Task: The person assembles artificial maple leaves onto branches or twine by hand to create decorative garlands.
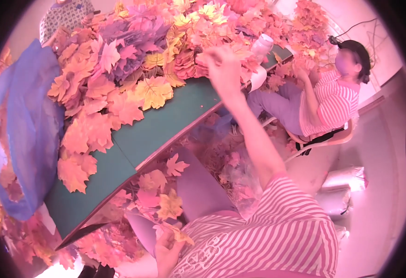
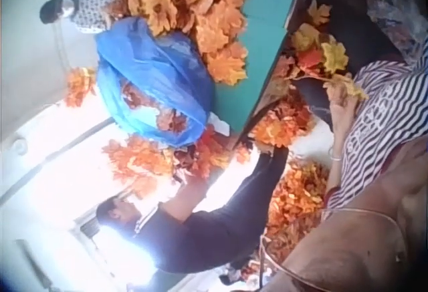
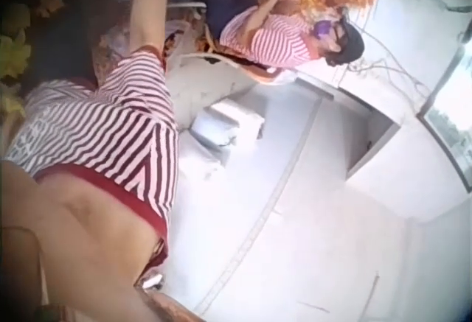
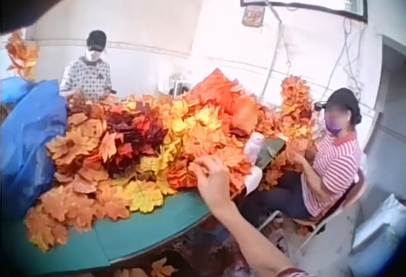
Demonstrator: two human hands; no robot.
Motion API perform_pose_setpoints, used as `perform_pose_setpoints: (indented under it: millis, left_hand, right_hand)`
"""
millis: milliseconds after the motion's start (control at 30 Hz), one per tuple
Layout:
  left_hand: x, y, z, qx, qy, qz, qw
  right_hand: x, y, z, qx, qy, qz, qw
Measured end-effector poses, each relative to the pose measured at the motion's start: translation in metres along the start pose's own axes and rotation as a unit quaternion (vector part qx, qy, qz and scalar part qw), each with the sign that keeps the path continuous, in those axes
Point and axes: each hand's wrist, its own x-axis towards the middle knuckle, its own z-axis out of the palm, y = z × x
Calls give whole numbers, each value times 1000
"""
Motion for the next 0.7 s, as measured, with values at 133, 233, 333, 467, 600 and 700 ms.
perform_pose_setpoints:
  millis: [133,233,333,467,600,700]
  left_hand:
    - [1,8,0,188,101,1,977]
    - [-1,11,-12,265,198,30,943]
    - [-2,3,-46,313,187,91,927]
    - [-12,14,-41,229,207,67,949]
    - [-10,17,-36,202,229,88,948]
    - [-10,12,-38,145,234,103,956]
  right_hand:
    - [49,86,30,-86,-96,35,991]
    - [56,95,46,-144,-193,83,967]
    - [60,105,51,-69,-146,8,987]
    - [72,84,41,143,-135,102,975]
    - [88,76,38,152,-121,106,975]
    - [92,77,42,74,-121,4,990]
